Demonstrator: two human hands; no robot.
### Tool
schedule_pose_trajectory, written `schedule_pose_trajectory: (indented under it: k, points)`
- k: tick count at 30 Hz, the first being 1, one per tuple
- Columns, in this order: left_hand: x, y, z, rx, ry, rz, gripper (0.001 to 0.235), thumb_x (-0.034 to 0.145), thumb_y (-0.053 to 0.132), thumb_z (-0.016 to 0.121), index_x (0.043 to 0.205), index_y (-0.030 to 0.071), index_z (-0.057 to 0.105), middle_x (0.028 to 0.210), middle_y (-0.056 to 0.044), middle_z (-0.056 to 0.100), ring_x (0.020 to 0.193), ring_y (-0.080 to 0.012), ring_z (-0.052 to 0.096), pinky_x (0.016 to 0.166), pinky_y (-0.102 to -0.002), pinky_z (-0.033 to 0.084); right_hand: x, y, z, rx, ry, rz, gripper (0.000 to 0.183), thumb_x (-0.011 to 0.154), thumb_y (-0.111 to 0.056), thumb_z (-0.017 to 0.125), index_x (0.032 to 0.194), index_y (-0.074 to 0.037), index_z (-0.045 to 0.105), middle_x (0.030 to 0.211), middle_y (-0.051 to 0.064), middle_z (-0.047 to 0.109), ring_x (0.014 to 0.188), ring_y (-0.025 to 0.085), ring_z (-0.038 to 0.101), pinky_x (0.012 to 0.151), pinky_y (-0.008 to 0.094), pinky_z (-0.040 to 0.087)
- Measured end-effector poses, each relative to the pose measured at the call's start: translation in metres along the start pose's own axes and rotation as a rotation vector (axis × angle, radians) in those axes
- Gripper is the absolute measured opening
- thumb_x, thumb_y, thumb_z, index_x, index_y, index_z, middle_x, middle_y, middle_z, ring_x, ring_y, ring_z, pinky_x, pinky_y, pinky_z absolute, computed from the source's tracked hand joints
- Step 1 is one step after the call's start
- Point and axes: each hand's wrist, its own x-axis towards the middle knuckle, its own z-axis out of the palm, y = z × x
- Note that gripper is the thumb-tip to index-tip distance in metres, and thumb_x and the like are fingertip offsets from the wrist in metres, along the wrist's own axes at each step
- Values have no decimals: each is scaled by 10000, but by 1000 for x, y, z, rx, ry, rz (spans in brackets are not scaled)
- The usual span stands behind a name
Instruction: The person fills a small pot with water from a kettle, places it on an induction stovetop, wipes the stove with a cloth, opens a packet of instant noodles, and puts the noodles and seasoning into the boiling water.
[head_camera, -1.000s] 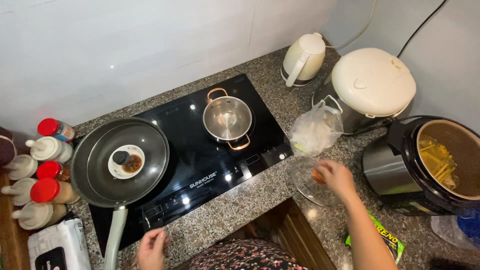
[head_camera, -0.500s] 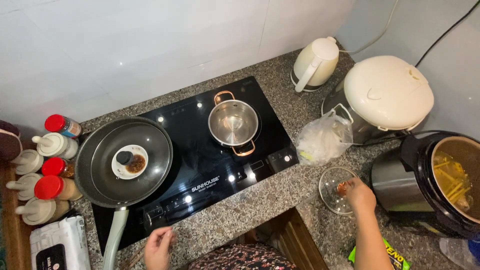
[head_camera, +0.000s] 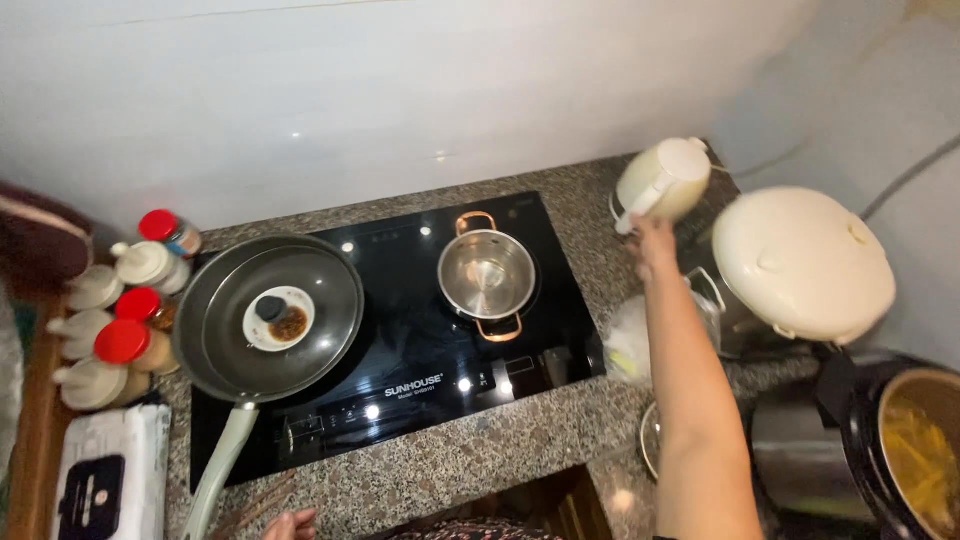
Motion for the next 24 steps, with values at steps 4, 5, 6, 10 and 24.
schedule_pose_trajectory:
  k: [4, 5, 6, 10, 24]
  points:
    - [-13, -3, 0, -84, 44, -64, 538, 1040, 352, 422, 1126, -63, 754, 946, -290, 724, 825, -352, 662, 757, -401, 486, 52, -12, 17, -9, 77, -134, 881, 977, -285, 749, 1539, 58, 162, 1544, 323, 189, 1441, 487, 237, 1058, 613, 353]
    - [-16, -4, -2, -101, 46, -86, 530, 1041, 347, 424, 1146, -67, 739, 969, -289, 719, 841, -357, 659, 768, -408, 485, 65, -10, 18, 7, 100, -121, 861, 979, -284, 753, 1533, 53, 186, 1527, 324, 208, 1426, 493, 258, 1021, 636, 357]
    - [-18, -6, -4, -111, 64, -90, 530, 1041, 347, 424, 1146, -67, 739, 969, -289, 719, 841, -357, 659, 768, -408, 485, 79, -3, 16, 3, 80, -120, 861, 979, -284, 753, 1533, 53, 186, 1527, 324, 208, 1426, 493, 258, 1021, 636, 357]
    - [-25, -12, -8, -170, 74, -156, 515, 1046, 330, 429, 1208, -80, 696, 1040, -288, 703, 891, -372, 650, 801, -430, 481, 131, 19, 8, 198, 115, -74, 779, 953, -266, 797, 1505, -59, 288, 1456, 290, 333, 1367, 503, 357, 1013, 634, 366]
    - [-31, -46, 12, -336, 106, 55, 412, 1014, 230, 503, 1160, -90, 716, 895, -261, 720, 692, -292, 616, 632, -391, 521, 76, 5, -8, 245, 578, -247, 298, 670, 64, 646, 899, -127, 626, 735, -17, 631, 606, 89, 581, 461, 291, 462]
